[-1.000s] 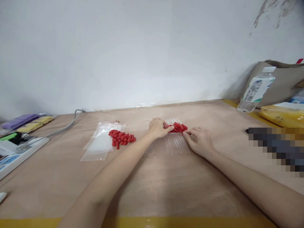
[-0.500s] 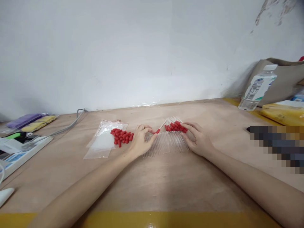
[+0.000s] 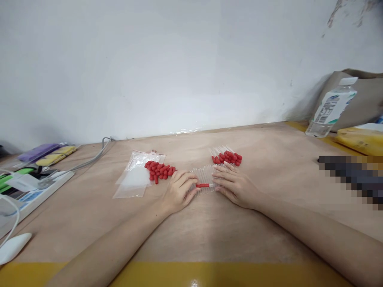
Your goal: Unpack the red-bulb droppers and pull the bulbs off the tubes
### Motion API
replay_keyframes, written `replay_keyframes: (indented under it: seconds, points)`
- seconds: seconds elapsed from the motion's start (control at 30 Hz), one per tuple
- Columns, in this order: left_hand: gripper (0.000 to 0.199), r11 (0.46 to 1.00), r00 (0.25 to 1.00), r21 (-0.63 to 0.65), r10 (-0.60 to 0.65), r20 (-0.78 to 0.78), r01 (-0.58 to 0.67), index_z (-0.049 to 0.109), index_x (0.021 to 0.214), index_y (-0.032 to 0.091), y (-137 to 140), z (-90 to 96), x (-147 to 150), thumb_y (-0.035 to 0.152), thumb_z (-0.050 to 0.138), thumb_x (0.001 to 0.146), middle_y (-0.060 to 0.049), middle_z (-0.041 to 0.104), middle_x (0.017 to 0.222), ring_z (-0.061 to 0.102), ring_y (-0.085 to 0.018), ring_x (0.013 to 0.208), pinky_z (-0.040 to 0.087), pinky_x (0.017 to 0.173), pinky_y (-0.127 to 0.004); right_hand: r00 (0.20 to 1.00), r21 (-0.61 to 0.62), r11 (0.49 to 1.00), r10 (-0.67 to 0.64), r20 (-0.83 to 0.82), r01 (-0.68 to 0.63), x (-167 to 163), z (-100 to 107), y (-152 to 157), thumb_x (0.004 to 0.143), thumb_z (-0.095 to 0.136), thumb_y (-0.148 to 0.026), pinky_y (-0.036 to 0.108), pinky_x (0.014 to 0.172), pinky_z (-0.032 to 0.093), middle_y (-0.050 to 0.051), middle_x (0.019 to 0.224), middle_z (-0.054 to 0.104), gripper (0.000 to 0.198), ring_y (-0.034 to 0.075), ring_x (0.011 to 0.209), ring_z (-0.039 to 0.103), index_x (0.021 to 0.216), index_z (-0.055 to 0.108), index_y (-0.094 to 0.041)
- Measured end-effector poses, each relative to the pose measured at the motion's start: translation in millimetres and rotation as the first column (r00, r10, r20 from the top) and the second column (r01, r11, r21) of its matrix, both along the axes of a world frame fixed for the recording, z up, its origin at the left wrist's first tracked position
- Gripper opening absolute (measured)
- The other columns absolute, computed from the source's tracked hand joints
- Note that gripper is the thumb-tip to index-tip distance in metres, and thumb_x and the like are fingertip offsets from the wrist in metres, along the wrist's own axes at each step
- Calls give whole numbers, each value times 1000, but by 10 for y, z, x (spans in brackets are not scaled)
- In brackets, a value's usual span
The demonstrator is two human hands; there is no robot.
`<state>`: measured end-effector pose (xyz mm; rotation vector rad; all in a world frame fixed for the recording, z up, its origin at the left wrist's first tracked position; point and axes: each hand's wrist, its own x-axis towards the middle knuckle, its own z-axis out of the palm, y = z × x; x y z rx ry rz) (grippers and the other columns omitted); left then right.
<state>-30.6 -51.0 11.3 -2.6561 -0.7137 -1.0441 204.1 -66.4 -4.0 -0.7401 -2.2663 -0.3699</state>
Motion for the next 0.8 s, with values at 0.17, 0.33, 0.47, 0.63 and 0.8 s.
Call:
replay_keyframes:
  seconds: [0.17,0.33,0.47,0.63,0.8]
  points:
    - [25,999,998,16,-33,-46,33,57,103,17,-33,35,95,27,58,80,-9,60,110,51,-22,107,44,89,-37,999,1,1000,26,-43,-26,-80,-10,-27,85,49,-19,45,103,34,4,100,66,19,20,111,51,98,62,-16]
    - [16,979,992,191,-49,-115,70,59,97,17,-14,-5,145,23,56,82,-4,66,102,59,-18,98,45,92,-37,995,18,997,72,-70,-70,-154,-46,-43,84,50,-18,43,103,35,5,102,66,21,20,109,53,101,61,-14]
    - [13,966,990,244,-56,-128,86,59,93,15,-12,-24,142,21,56,82,-5,67,99,61,-16,96,45,94,-36,990,37,995,96,-105,-93,-185,-90,-27,84,51,-20,41,100,40,6,103,66,21,19,105,56,103,59,-14]
    - [13,968,985,227,-69,-156,104,59,93,14,-21,-3,148,19,54,83,-6,67,101,60,-17,100,44,97,-37,982,40,989,146,-117,-143,-195,-113,-21,85,49,-15,32,94,47,8,96,67,15,14,88,62,95,59,-13]
    - [11,968,979,212,-93,-180,131,59,91,14,-22,11,134,19,53,83,-6,68,96,61,-17,97,43,99,-37,987,72,986,153,-37,-150,-144,-79,-33,83,49,-12,32,94,47,7,94,67,14,14,88,61,95,59,-12]
